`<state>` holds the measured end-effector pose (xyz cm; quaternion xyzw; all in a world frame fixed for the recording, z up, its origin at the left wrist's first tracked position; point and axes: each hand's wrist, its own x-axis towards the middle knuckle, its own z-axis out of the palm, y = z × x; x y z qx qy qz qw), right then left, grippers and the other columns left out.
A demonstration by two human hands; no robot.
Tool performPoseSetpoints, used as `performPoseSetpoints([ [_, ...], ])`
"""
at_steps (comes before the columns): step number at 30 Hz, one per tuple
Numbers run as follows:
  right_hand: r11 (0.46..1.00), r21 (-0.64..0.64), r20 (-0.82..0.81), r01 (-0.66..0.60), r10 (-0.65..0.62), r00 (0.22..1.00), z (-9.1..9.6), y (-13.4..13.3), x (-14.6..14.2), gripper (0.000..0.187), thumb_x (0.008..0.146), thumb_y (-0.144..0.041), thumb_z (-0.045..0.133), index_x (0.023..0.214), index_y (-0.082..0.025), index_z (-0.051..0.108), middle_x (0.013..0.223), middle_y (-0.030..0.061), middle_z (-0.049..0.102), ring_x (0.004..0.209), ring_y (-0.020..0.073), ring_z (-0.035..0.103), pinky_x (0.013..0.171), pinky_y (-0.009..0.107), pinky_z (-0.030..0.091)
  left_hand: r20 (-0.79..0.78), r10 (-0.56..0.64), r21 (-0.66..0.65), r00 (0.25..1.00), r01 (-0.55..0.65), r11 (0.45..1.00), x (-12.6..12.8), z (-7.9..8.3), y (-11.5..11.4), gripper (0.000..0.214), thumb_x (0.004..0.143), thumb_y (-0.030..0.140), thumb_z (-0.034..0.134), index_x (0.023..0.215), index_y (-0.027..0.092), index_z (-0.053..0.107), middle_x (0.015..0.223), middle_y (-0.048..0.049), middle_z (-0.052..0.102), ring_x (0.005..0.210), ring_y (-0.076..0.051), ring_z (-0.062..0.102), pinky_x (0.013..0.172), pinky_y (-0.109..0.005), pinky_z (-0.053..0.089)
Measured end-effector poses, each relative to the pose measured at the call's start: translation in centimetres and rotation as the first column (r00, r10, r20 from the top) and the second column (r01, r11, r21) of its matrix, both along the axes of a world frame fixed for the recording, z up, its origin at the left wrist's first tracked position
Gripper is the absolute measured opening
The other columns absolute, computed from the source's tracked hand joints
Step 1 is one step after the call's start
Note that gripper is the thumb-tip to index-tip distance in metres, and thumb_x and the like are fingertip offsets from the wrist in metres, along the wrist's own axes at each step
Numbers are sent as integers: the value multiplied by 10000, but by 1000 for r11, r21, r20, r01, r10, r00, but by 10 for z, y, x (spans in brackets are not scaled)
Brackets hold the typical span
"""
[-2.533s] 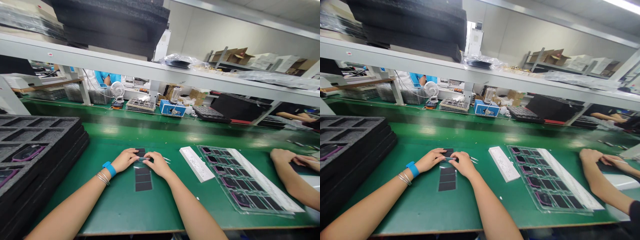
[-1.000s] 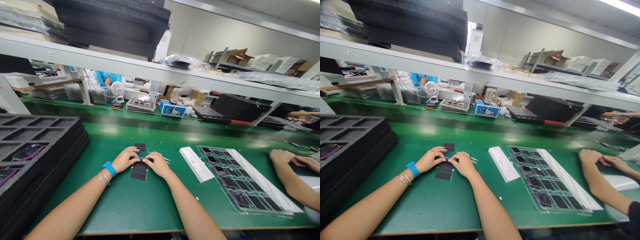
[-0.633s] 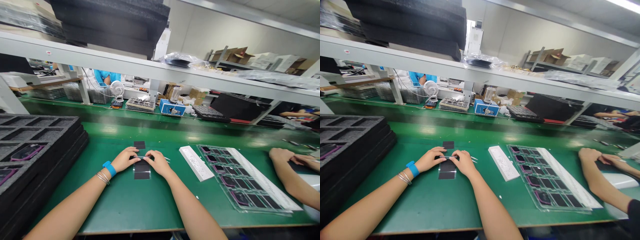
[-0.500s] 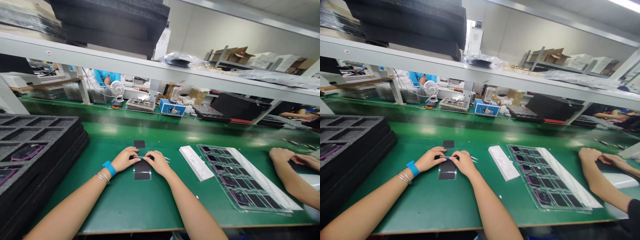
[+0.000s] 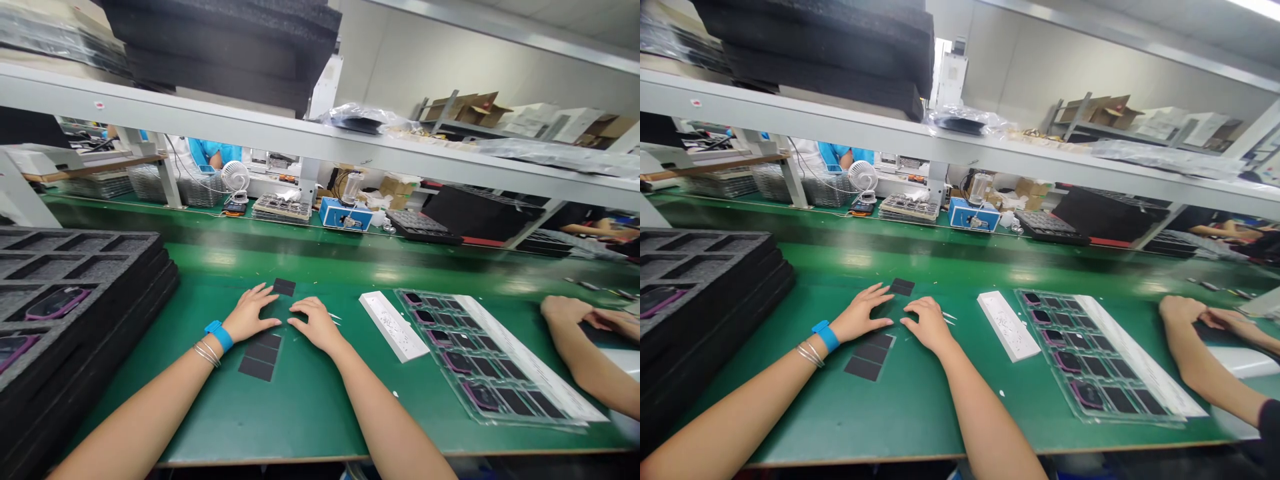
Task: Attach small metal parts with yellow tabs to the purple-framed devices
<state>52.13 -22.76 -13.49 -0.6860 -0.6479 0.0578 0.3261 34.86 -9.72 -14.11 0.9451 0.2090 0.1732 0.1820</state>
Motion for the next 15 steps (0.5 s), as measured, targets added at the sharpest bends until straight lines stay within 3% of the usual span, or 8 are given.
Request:
performPoseSetpoints([
  [4,995,-56,49,82,-80,996,-3,0,3,273,759,-226,713,1028,-202,669,1186,60,584,1149,239,435,1011,431,333,-184,47,52,982,-38,998,-2,1,-3,762,772,603,564,1394,209,365,1490,-130,181,1373,-341,88,1065,-597,82],
  [15,985,-101,86,138,-129,988,1,-1,1,239,811,-195,638,1047,-213,667,1220,37,560,1173,216,409,1038,398,311,-345,46,79,938,-20,997,-3,6,-9,764,850,640,377,1445,184,235,1502,-78,125,1386,-267,63,1102,-506,85],
])
